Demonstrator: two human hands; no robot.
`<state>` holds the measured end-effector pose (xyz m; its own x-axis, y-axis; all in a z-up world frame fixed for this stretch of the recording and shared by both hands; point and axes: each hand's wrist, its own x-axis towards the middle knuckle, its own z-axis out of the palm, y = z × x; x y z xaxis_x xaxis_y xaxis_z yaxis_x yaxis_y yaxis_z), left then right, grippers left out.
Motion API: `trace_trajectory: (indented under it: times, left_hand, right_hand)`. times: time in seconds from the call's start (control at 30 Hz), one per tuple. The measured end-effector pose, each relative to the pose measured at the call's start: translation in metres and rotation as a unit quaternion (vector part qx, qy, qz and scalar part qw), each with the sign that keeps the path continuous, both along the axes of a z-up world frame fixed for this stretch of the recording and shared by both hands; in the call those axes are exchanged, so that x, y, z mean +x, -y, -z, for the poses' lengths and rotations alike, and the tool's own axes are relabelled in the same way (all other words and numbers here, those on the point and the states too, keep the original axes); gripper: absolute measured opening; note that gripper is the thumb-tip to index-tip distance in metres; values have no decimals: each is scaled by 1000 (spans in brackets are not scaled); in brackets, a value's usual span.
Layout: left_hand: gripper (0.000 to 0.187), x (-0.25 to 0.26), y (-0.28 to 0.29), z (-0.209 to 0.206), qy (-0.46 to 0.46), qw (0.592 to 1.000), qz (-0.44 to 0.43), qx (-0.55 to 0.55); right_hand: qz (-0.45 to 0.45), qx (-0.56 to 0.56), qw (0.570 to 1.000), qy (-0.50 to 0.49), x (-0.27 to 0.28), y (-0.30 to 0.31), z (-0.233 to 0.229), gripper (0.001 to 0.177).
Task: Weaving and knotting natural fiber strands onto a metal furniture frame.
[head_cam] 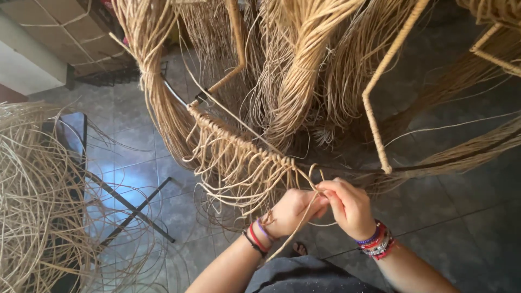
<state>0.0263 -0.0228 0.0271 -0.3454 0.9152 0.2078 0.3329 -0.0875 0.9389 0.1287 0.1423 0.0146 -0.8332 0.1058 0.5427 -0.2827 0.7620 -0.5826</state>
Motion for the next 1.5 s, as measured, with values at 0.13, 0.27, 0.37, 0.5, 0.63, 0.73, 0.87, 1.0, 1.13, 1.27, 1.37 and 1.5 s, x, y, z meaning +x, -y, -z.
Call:
trace_trajectory:
  times: [0.13,0.27,0.37,0.5,0.63,0.73,0.87,1.0,1.13,1.27,1.37,1.5]
  left_hand:
    - [39,-5,1,44,-112,993,2,-29]
    - [28,3,-6,76,-243,957,75,-140]
    - [30,20,-9,77,-247,937,87,-230]
    - [34,20,-17,55,-69,987,9,-147]
    - [47,15,-7,31,180,979,-89,-33]
    - [13,11,-11,71,-201,980,1,4]
    - [13,11,-8,42,-115,989,67,-70]
    - [34,1,-12,22,133,989,-7,-69]
    - [37,6,-1,27,-127,957,113,-234]
    - [41,5,-1,-12,44,992,29,-112]
    - [45,1,-1,2,10,992,7,-122]
    - [42,6,6,26,-129,968,6,-213]
  right_hand:
    - [-25,28,999,23,-9,-4,15,16]
    - [-36,13,998,44,-19,-8,16,16]
    - [-45,14,998,50,-17,-14,14,14]
    - [-57,29,997,51,-14,-13,-2,15]
    - [-45,29,998,41,-2,-13,-8,14]
    - [-30,25,999,24,-3,-18,-10,17]
    - [-17,-12,1000,-13,-6,-15,-6,19]
    - [6,-25,999,-22,-9,-16,1,19]
    - [-4,-28,1000,-3,-12,-23,7,15]
    - [-24,-19,999,11,-12,-21,2,13]
    - [-33,-9,999,16,-11,-26,0,12]
    - [-26,-16,999,24,-9,-30,6,14]
